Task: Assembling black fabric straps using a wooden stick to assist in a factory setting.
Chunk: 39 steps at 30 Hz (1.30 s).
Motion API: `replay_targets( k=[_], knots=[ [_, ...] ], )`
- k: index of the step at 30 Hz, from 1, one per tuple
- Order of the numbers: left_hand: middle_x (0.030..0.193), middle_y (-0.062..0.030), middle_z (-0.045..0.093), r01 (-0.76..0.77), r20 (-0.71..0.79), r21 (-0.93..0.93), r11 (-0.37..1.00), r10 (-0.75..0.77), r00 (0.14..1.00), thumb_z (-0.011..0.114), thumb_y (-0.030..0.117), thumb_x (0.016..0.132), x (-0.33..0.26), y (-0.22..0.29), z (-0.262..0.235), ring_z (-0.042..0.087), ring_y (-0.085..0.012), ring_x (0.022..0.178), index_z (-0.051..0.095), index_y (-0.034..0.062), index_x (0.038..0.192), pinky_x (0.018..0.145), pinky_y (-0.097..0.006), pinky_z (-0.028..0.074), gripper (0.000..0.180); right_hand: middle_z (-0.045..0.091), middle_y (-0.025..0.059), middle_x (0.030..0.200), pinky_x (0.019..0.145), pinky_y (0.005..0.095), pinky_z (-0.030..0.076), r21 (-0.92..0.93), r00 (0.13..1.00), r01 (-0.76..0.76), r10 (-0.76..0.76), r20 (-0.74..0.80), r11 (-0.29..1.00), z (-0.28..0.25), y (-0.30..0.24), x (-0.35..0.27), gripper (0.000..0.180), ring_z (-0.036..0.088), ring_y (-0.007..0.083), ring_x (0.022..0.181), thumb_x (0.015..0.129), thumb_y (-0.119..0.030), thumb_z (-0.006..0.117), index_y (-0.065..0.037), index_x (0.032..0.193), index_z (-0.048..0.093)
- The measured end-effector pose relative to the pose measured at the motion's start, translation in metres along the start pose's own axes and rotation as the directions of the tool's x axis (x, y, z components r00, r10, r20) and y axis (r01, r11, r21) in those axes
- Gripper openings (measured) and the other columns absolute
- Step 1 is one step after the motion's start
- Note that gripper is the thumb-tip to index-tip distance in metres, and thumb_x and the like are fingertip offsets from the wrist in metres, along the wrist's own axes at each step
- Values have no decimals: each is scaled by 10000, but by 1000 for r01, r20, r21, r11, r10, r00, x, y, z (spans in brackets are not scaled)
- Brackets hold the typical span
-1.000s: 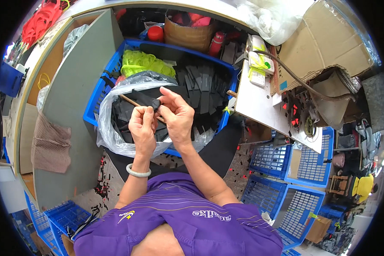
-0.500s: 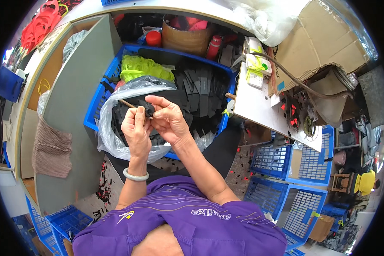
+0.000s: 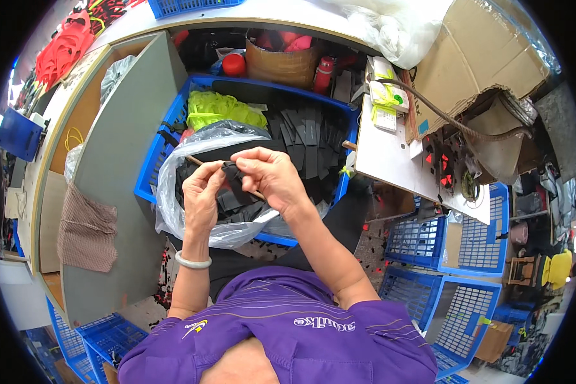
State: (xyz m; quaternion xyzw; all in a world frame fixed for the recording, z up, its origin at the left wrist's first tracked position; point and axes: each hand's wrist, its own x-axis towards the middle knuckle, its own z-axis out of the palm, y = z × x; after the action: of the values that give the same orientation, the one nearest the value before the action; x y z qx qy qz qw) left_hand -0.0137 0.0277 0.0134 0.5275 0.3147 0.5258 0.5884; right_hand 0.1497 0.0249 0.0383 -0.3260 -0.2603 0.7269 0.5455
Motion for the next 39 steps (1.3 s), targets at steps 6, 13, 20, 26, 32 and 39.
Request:
replay_targets(
  k=[6, 13, 20, 26, 32, 39],
  knots=[
    [996, -42, 610, 116, -40, -474, 873, -153, 987, 555, 62, 889, -10, 5, 18, 586, -106, 864, 553, -16, 1163, 781, -247, 477, 285, 620, 53, 714, 474, 193, 470, -116, 990, 135, -137, -14, 984, 0, 10, -9, 178, 574, 87, 513, 838, -97, 646, 15, 977, 645],
    [845, -68, 617, 222, 12, -487, 845, -248, 969, 588, 164, 885, -9, -1, 10, 613, -139, 700, 530, -51, 1148, 640, -243, 517, 344, 551, 14, 884, 628, 195, 480, -583, 883, 434, -453, 124, 687, -3, 12, -18, 216, 568, 71, 733, 777, -6, 667, -53, 985, 696],
    [821, -52, 621, 320, 82, -543, 777, -330, 941, 654, 93, 826, -10, 4, 11, 589, -92, 624, 571, -18, 1021, 546, -207, 501, 239, 604, 58, 819, 631, 221, 500, -717, 704, 637, -593, 391, 283, -2, 1, -24, 213, 617, 129, 740, 690, 43, 713, -40, 886, 698],
    [744, -83, 617, 42, -102, -240, 970, -68, 992, 639, 73, 843, -21, 9, 36, 567, -111, 534, 567, -11, 908, 458, -213, 461, 128, 558, 56, 704, 494, 222, 458, -718, 746, 520, -656, 118, 463, 7, 20, -31, 76, 586, 98, 577, 733, 76, 628, 27, 779, 592],
    [674, -88, 608, 18, -172, -301, 953, -72, 982, 623, 92, 860, -23, 16, 31, 570, -128, 492, 562, -12, 886, 435, -217, 463, 124, 608, 76, 801, 586, 225, 491, -639, 804, 548, -550, 226, 539, 2, 10, -31, 226, 608, 115, 643, 745, 54, 625, 1, 965, 638],
    [612, -40, 547, 86, -14, -275, 958, -93, 996, 663, 50, 807, -22, 15, 25, 495, -86, 412, 508, 32, 779, 347, -195, 395, 159, 615, 52, 765, 618, 213, 475, -522, 900, 435, -340, 272, 734, -4, 1, -36, 104, 591, 83, 706, 783, 0, 625, 22, 885, 633]
  ],
)
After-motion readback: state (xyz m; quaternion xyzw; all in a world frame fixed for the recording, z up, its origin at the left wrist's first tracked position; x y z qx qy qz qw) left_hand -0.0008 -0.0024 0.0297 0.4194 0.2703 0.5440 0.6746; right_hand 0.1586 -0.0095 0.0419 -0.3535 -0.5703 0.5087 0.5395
